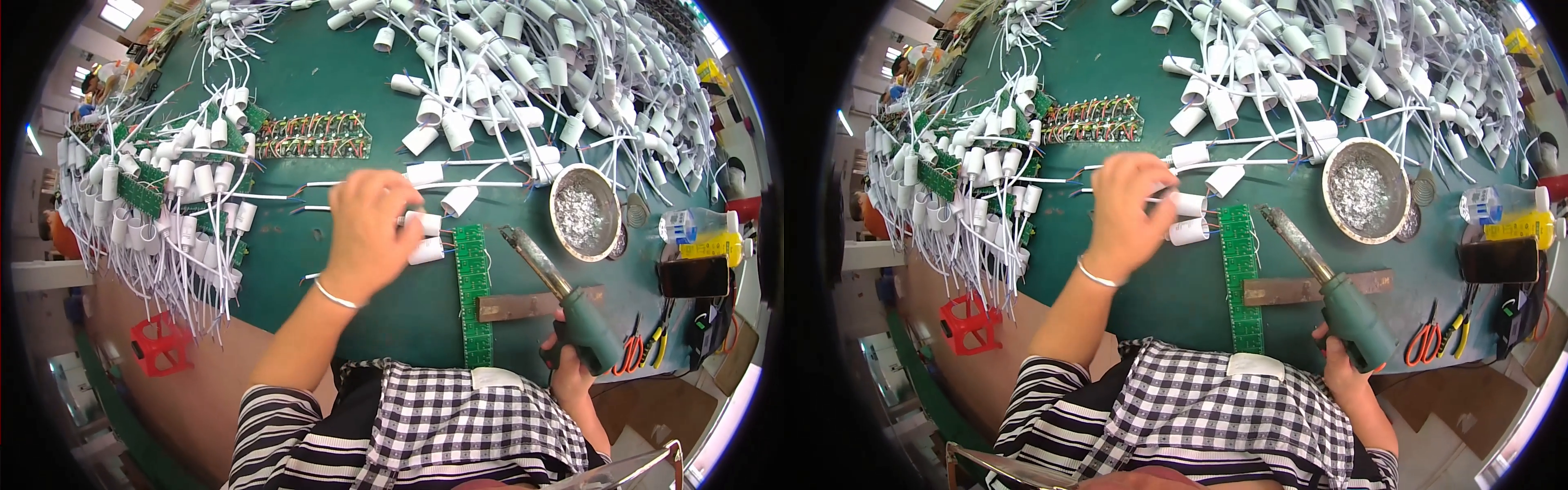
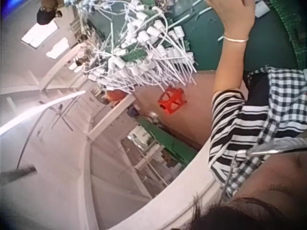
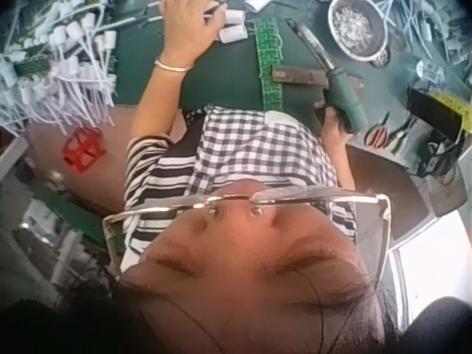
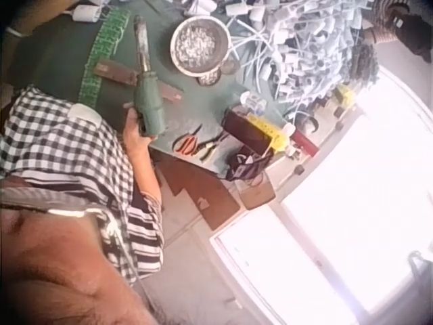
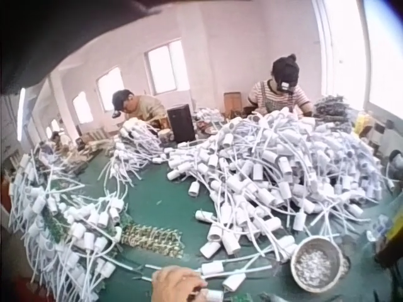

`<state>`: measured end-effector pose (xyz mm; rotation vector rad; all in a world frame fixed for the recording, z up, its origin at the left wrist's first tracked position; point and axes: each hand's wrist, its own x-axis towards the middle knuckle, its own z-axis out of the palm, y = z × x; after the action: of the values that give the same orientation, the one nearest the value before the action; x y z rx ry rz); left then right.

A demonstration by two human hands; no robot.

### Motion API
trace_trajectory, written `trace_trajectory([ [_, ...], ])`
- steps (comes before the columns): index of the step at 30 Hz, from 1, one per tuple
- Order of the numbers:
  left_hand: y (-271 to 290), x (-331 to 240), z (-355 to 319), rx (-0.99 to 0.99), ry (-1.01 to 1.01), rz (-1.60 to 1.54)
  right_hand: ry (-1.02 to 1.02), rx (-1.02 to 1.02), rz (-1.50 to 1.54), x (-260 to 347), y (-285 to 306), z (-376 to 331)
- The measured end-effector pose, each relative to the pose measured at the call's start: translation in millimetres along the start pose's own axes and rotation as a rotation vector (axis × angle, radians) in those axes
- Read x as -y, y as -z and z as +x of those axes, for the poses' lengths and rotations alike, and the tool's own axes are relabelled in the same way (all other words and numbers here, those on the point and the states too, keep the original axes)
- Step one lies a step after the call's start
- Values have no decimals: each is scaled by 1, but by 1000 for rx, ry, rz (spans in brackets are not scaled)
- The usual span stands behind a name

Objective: The person solders electrical wires onto small green circuit boards using a soldering iron.

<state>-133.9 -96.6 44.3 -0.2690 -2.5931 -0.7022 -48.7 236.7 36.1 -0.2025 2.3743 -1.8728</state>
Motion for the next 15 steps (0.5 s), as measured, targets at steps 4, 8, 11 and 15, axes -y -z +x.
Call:
trace_trajectory([
  [4, -5, 28, 33, 62, 72, -1, 8, 1, 71, 2, -2, 2],
  [8, -23, 37, 46, 425, 288, -131, 28, -4, 138, 1, -1, -3],
  [11, -22, 31, 48, 436, 235, -183, 13, -29, 132, -4, 4, -3],
  [15, 24, -23, 28, 292, 65, -67, -93, -104, 226, 9, -5, 9],
])
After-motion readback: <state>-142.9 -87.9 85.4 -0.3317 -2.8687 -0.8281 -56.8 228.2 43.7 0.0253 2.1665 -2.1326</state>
